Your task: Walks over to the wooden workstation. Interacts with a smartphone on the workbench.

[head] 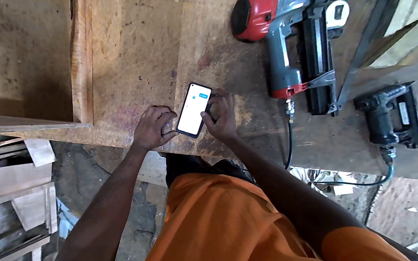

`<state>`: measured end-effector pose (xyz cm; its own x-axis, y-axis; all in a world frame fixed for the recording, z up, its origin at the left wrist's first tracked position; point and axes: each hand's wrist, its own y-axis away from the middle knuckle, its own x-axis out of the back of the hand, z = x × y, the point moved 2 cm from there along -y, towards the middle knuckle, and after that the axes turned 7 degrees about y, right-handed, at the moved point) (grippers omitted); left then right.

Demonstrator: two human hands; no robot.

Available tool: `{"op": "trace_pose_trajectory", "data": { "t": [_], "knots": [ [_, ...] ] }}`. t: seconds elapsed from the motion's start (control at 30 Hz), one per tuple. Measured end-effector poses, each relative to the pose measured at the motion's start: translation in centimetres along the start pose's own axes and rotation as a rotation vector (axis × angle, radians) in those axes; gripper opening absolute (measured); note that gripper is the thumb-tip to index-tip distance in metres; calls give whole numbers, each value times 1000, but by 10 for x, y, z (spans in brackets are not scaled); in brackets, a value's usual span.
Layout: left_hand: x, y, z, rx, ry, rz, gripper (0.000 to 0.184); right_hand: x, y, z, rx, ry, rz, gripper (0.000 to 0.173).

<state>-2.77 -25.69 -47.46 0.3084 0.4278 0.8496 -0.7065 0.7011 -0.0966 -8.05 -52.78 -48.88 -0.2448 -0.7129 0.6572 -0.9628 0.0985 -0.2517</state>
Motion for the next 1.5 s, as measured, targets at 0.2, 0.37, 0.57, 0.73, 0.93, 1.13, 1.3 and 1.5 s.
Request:
{"op": "trace_pose_trajectory", "data": {
  "t": [0.2,0.37,0.57,0.73,0.93,1.13,1.3,1.5],
  "knots": [
    [1,-1,1,18,-2,-21,62,1,0,0,-4,-4,1,30],
    [0,0,0,11,-6,-20,63,1,0,0,4,14,12,27],
    [0,-1,0,6,0,-18,63,2,0,0,-6,-5,13,28],
    [1,-1,0,13,-4,-26,63,1,0,-1,-6,-9,12,27],
    [0,-1,0,7,-7,-17,63,1,-1,-1,-8,0,10,27],
    [0,0,-1,1,-7,-14,63,1,0,-1,-6,11,8,26],
    [0,0,0,3,-5,-12,62,0,-1,-1,-14,17,9,27],
    [1,0,2,11,10,-8,62,1,-1,0,-19,-22,22,27]
  ]
}}
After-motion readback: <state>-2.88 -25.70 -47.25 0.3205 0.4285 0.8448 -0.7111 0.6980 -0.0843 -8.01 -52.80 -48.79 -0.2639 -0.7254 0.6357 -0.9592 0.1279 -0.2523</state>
